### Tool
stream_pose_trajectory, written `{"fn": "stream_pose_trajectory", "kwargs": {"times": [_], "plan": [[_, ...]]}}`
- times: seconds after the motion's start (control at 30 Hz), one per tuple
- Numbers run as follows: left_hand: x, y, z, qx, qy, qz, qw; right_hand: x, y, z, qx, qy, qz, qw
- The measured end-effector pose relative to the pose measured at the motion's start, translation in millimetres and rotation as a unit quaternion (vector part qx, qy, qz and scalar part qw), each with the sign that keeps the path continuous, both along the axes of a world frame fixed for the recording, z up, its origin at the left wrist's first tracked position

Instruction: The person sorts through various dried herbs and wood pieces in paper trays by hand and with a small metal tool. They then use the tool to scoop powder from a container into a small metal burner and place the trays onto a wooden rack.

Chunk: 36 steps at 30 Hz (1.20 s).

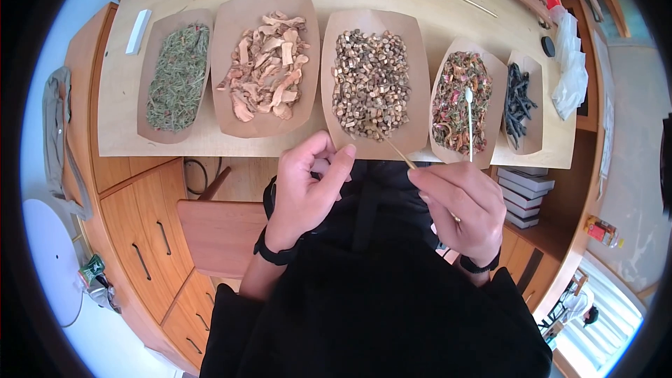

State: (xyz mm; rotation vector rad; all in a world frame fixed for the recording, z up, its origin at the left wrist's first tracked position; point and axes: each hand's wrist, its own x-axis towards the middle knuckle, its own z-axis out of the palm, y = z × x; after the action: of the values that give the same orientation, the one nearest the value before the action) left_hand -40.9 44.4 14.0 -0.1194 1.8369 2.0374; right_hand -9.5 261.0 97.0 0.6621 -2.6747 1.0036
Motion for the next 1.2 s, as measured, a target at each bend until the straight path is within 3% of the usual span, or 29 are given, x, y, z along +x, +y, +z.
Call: {"fn": "stream_pose_trajectory", "kwargs": {"times": [0.57, 0.77, 0.97, 1.2], "plan": [[0, -1, 1, -0.005, 0.008, -0.008, 1.000, -21, -6, -26, 0.047, 0.051, -0.143, 0.987], [-1, 0, 2, -0.004, 0.009, -0.007, 1.000, -20, -12, -28, 0.011, 0.112, -0.122, 0.986], [0, -2, 0, -0.018, 0.027, -0.026, 0.999, -26, -34, -52, 0.041, 0.142, -0.140, 0.979], [1, 0, -4, 0.005, 0.006, 0.001, 1.000, -23, -41, -46, 0.079, 0.068, -0.119, 0.987]]}}
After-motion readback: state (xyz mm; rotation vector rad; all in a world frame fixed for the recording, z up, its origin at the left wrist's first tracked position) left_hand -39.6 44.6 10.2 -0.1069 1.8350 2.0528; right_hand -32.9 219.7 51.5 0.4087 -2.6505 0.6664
